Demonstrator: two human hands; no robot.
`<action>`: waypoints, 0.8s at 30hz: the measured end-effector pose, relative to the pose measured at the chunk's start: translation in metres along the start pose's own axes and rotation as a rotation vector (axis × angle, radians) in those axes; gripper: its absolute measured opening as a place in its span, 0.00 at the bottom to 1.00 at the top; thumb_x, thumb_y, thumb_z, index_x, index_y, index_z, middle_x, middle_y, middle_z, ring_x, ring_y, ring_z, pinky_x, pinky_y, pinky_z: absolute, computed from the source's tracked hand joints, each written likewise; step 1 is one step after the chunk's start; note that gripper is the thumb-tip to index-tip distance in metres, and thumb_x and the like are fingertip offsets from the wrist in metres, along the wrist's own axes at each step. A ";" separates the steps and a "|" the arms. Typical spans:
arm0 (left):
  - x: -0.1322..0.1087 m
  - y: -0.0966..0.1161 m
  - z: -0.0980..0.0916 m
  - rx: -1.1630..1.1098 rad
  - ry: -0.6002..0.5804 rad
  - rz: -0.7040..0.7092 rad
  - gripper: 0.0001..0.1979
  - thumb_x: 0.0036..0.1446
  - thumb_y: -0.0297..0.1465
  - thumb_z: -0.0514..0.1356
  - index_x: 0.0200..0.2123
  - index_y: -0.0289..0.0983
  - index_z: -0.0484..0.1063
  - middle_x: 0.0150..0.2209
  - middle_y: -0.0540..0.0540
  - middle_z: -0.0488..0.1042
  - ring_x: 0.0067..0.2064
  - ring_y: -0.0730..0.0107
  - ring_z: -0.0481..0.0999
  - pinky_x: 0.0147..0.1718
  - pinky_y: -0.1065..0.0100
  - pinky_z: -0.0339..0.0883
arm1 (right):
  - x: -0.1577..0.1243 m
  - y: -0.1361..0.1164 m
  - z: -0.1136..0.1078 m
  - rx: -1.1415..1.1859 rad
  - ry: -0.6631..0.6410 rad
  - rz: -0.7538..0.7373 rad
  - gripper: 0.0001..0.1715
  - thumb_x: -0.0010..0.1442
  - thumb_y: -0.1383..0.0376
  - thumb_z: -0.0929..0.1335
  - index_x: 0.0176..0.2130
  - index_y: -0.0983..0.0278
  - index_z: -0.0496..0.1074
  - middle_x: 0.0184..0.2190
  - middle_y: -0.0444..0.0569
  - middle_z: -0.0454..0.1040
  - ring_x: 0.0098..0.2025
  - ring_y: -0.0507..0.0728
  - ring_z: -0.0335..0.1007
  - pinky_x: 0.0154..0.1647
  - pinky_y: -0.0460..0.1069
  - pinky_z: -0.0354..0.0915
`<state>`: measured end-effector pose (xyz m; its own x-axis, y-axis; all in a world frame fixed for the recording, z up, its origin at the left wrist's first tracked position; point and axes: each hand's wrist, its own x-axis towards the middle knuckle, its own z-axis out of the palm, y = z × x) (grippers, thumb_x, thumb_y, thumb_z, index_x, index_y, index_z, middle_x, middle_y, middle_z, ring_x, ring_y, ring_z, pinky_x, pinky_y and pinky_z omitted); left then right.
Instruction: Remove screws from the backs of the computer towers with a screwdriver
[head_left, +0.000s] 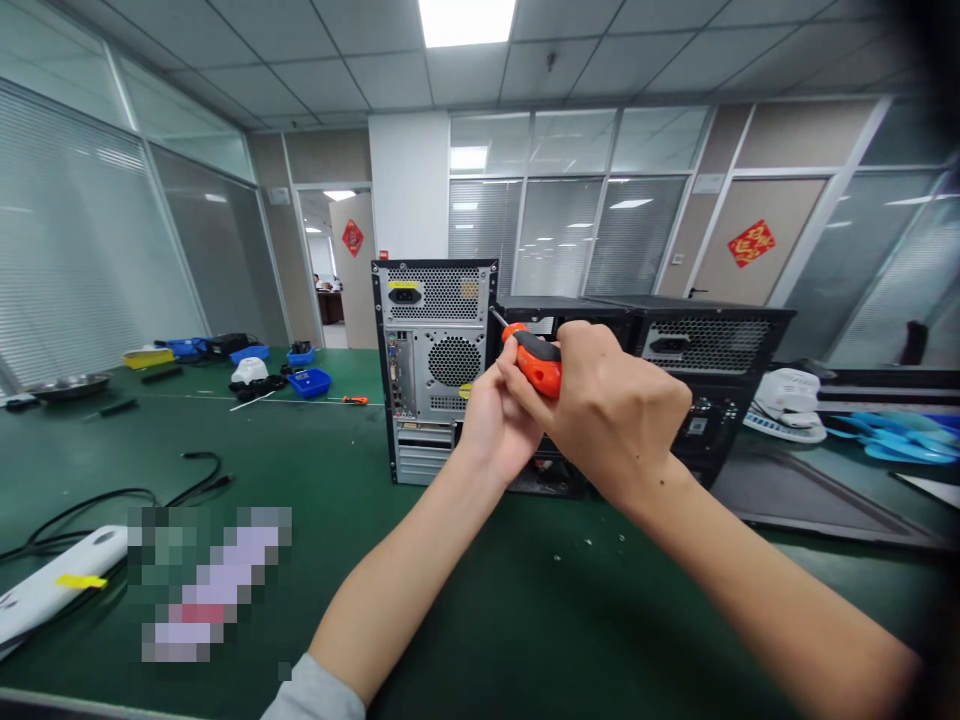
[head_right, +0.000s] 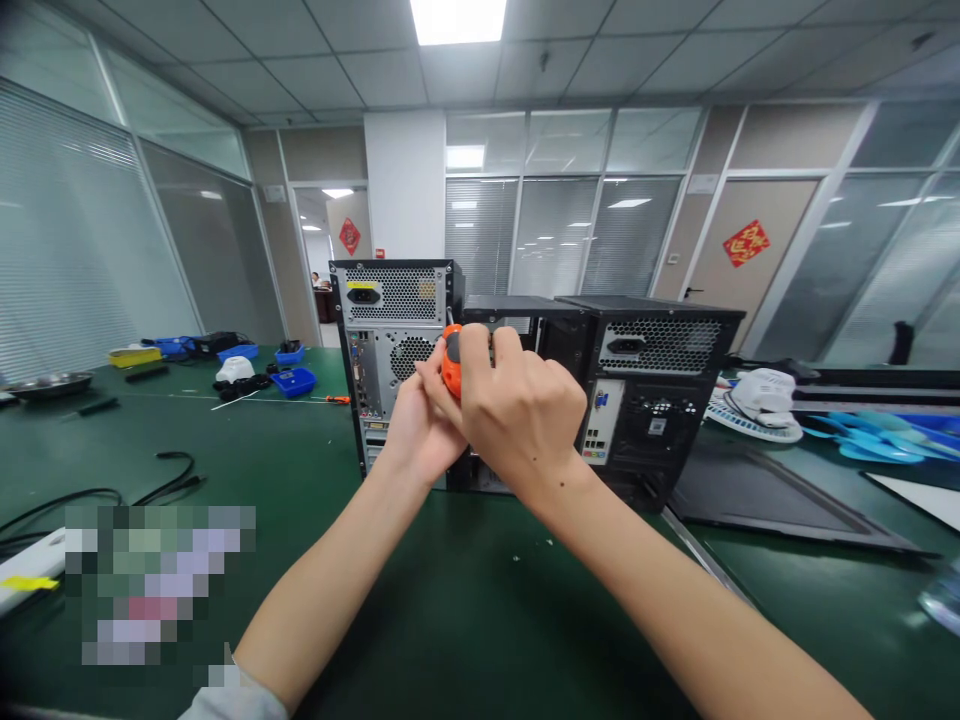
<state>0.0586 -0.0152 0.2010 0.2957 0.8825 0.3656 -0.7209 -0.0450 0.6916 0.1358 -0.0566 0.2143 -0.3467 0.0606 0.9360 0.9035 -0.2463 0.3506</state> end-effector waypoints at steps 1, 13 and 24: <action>0.000 0.001 0.000 -0.001 -0.011 -0.015 0.15 0.60 0.38 0.49 0.36 0.36 0.72 0.31 0.46 0.75 0.38 0.70 0.75 0.36 0.71 0.70 | 0.000 0.000 -0.002 0.012 -0.018 -0.012 0.17 0.58 0.58 0.58 0.34 0.68 0.67 0.21 0.45 0.64 0.18 0.48 0.50 0.19 0.47 0.41; 0.003 -0.002 -0.010 0.088 -0.216 0.070 0.20 0.64 0.33 0.39 0.36 0.38 0.70 0.41 0.46 0.73 0.48 0.66 0.71 0.45 0.60 0.70 | 0.005 0.013 -0.030 -0.024 -0.149 -0.465 0.20 0.56 0.74 0.59 0.48 0.65 0.65 0.30 0.49 0.71 0.23 0.49 0.58 0.20 0.46 0.45; -0.002 0.003 -0.005 0.172 -0.134 0.148 0.19 0.63 0.34 0.41 0.36 0.37 0.70 0.38 0.45 0.74 0.48 0.66 0.72 0.45 0.63 0.71 | 0.003 0.012 -0.020 0.090 -0.083 -0.434 0.19 0.57 0.74 0.59 0.49 0.71 0.65 0.29 0.50 0.70 0.23 0.48 0.60 0.20 0.44 0.49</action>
<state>0.0530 -0.0144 0.1988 0.2837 0.7910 0.5420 -0.6489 -0.2579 0.7159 0.1403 -0.0788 0.2208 -0.6807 0.2179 0.6994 0.6982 -0.0958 0.7094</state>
